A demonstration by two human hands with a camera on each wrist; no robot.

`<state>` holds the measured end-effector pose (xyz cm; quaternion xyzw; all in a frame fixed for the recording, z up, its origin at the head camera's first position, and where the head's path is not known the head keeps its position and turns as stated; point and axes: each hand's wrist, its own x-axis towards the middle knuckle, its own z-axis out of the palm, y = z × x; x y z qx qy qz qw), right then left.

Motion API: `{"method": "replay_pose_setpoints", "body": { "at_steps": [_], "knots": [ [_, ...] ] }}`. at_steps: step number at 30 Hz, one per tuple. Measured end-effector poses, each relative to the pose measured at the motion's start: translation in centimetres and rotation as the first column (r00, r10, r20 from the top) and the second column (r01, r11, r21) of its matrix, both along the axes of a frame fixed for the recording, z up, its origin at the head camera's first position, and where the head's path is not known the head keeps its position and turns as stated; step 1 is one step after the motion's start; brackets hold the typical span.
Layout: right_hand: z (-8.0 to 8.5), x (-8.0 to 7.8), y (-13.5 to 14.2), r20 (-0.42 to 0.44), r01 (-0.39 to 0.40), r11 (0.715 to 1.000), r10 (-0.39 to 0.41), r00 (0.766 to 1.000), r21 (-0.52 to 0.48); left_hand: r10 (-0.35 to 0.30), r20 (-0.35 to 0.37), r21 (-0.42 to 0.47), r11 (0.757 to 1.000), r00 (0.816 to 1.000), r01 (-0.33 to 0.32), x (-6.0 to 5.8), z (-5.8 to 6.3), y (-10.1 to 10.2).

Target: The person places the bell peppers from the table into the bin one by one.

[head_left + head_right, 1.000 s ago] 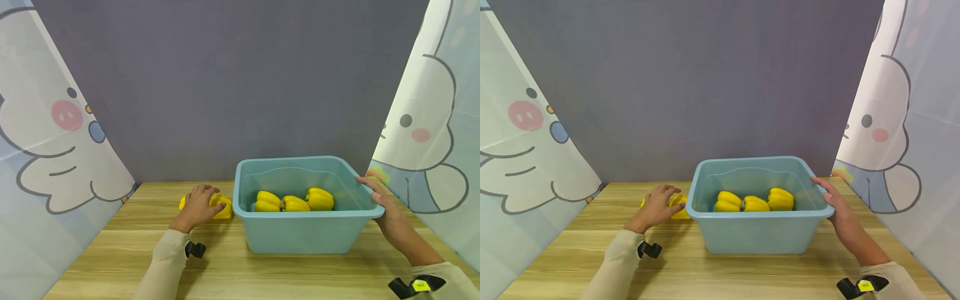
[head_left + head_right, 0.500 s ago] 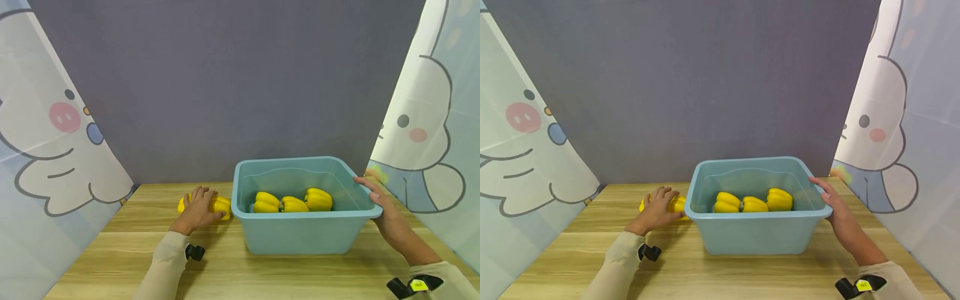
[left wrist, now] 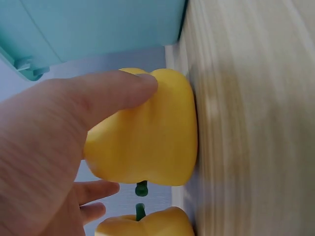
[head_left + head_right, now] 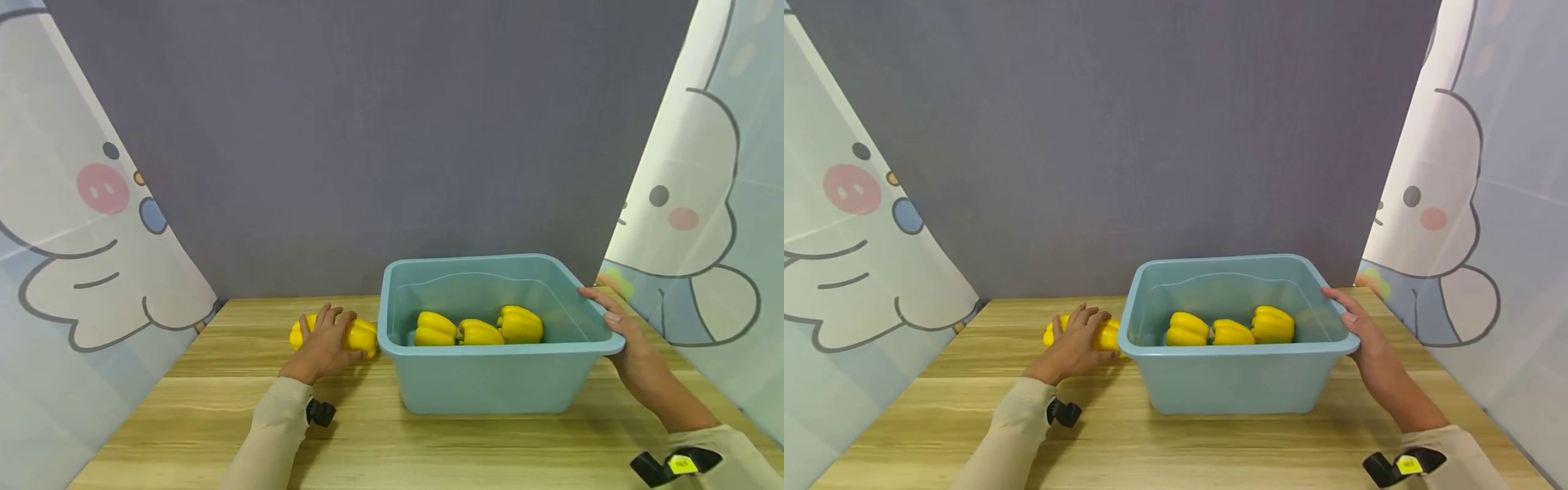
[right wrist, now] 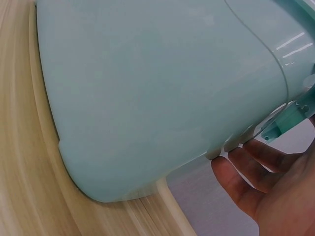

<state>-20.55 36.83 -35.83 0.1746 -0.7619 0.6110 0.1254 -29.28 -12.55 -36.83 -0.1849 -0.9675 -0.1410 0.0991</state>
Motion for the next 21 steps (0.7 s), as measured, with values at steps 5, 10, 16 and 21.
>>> {"method": "replay_pose_setpoints", "body": {
  "at_steps": [5, 10, 16, 21],
  "knots": [
    [-0.07, -0.01, 0.02, -0.004, 0.008, 1.0, -0.008, 1.0, 0.0, -0.016, -0.015, -0.01, 1.0, 1.0, 0.016, -0.11, -0.12, 0.04],
    [-0.03, -0.02, -0.02, -0.015, 0.0, 1.0, 0.0, 1.0, -0.009, -0.021, -0.007, -0.008, 1.0, 1.0, 0.021, -0.19, -0.29, 0.11],
    [0.02, -0.06, -0.09, -0.01, -0.004, 1.0, 0.003, 1.0, -0.03, -0.03, -0.008, 0.01, 1.0, 1.0, 0.03, -0.29, -0.41, 0.1],
    [-0.04, -0.1, -0.14, -0.003, 0.003, 0.999, -0.003, 1.0, -0.034, -0.017, 0.002, 0.001, 1.0, 1.0, 0.017, -0.4, -0.55, 0.08]
  ]
}}
